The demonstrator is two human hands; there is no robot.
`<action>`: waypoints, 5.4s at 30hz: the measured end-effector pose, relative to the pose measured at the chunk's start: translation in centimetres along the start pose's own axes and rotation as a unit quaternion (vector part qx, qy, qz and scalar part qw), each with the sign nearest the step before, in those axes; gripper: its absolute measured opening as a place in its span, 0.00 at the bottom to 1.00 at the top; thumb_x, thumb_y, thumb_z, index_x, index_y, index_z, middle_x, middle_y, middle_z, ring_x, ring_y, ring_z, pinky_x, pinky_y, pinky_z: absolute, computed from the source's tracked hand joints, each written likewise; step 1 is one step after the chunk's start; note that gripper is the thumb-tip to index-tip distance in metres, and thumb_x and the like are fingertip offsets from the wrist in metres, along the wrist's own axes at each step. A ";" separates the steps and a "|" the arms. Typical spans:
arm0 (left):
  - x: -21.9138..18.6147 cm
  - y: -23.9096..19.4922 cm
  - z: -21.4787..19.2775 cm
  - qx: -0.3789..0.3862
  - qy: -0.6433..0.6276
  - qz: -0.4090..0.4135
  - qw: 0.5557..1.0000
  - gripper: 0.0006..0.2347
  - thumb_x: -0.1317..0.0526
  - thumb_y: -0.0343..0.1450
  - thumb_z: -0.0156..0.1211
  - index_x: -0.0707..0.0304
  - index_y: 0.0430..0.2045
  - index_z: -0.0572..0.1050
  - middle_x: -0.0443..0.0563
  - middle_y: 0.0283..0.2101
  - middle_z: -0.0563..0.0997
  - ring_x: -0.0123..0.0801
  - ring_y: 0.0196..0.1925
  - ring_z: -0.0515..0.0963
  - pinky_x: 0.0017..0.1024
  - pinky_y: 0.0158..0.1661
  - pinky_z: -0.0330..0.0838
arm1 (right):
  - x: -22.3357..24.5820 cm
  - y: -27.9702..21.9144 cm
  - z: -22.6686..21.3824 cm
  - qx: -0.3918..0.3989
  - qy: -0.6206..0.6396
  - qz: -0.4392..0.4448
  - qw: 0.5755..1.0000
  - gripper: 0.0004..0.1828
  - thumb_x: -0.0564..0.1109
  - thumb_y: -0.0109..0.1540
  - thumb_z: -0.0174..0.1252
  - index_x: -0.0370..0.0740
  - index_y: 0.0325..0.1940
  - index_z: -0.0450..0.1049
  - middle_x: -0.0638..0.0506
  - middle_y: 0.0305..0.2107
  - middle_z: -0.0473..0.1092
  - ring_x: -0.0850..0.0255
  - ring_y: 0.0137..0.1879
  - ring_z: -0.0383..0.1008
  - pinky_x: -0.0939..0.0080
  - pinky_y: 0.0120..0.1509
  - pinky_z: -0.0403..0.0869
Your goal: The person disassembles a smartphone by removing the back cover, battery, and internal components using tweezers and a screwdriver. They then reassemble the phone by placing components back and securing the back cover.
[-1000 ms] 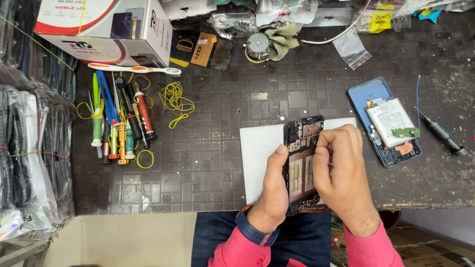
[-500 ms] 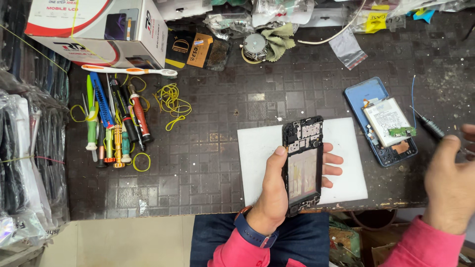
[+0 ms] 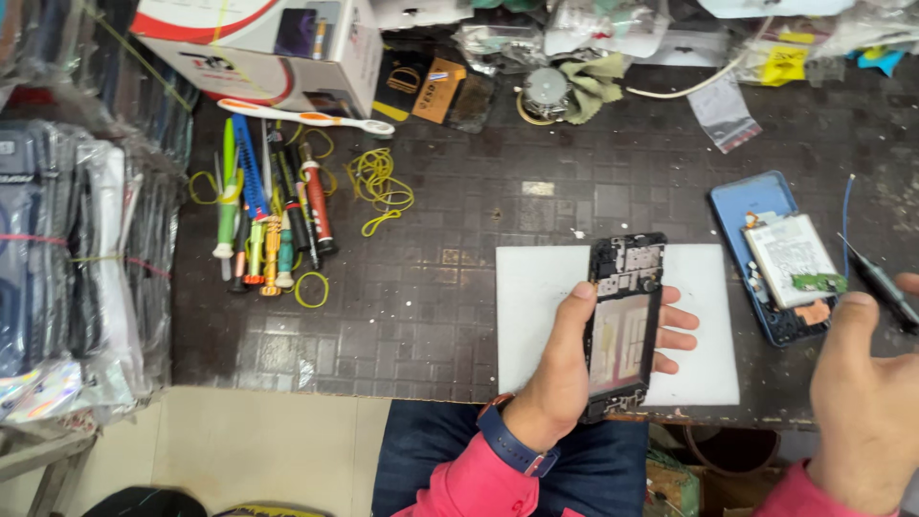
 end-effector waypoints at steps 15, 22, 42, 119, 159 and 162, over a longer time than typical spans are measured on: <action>0.4 0.3 0.2 -0.075 0.089 0.009 0.993 0.39 0.32 0.77 0.33 0.78 0.64 0.62 0.75 0.55 0.76 0.55 0.57 0.79 0.44 0.52 0.77 | 36.2 -9.3 9.8 0.283 0.093 -0.426 0.854 0.09 0.42 0.57 0.56 0.40 0.41 0.73 0.50 0.38 0.69 0.54 0.49 0.69 0.55 0.50 0.67; 0.0 1.3 -0.4 -0.056 0.034 -0.022 0.998 0.40 0.31 0.77 0.34 0.79 0.64 0.62 0.76 0.55 0.75 0.57 0.57 0.79 0.46 0.52 0.76 | 40.1 -6.5 22.3 0.164 0.015 -0.477 0.863 0.07 0.43 0.59 0.57 0.43 0.40 0.75 0.51 0.36 0.73 0.56 0.45 0.77 0.56 0.44 0.76; 1.5 2.7 -0.7 -0.040 -0.031 -0.040 0.998 0.40 0.30 0.78 0.35 0.79 0.65 0.61 0.78 0.58 0.74 0.61 0.58 0.78 0.51 0.53 0.75 | 43.8 -8.6 24.5 0.146 0.098 -0.644 0.745 0.04 0.45 0.60 0.56 0.49 0.35 0.76 0.56 0.35 0.71 0.59 0.46 0.73 0.57 0.46 0.70; -3.2 -1.7 1.5 -0.052 -0.136 0.132 0.981 0.33 0.31 0.70 0.42 0.68 0.47 0.67 0.53 0.39 0.70 0.40 0.46 0.70 0.53 0.61 0.65 | 12.1 -9.5 3.5 0.053 0.431 0.091 0.896 0.10 0.29 0.62 0.56 0.28 0.46 0.65 0.49 0.41 0.68 0.64 0.49 0.73 0.68 0.57 0.74; -3.1 -2.3 1.3 -0.029 -0.108 0.153 0.982 0.27 0.42 0.63 0.71 0.56 0.41 0.60 0.48 0.45 0.64 0.32 0.52 0.69 0.67 0.77 0.49 | 15.6 -8.3 1.0 0.095 0.187 -0.005 0.978 0.08 0.33 0.60 0.68 0.29 0.39 0.75 0.43 0.35 0.77 0.62 0.41 0.80 0.67 0.46 0.76; -3.3 -2.3 1.3 -0.026 -0.093 0.154 0.983 0.27 0.41 0.63 0.71 0.55 0.40 0.60 0.48 0.44 0.64 0.32 0.52 0.69 0.67 0.77 0.49 | 15.7 -8.3 0.9 0.097 0.209 -0.008 0.973 0.09 0.31 0.59 0.68 0.29 0.39 0.75 0.43 0.35 0.77 0.61 0.42 0.80 0.66 0.47 0.76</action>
Point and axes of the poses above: each hand's wrist, its own y-axis towards the middle knuckle, its own z-axis out of the palm, x = y × z, the point moved 4 cm from there along y, towards the middle knuckle
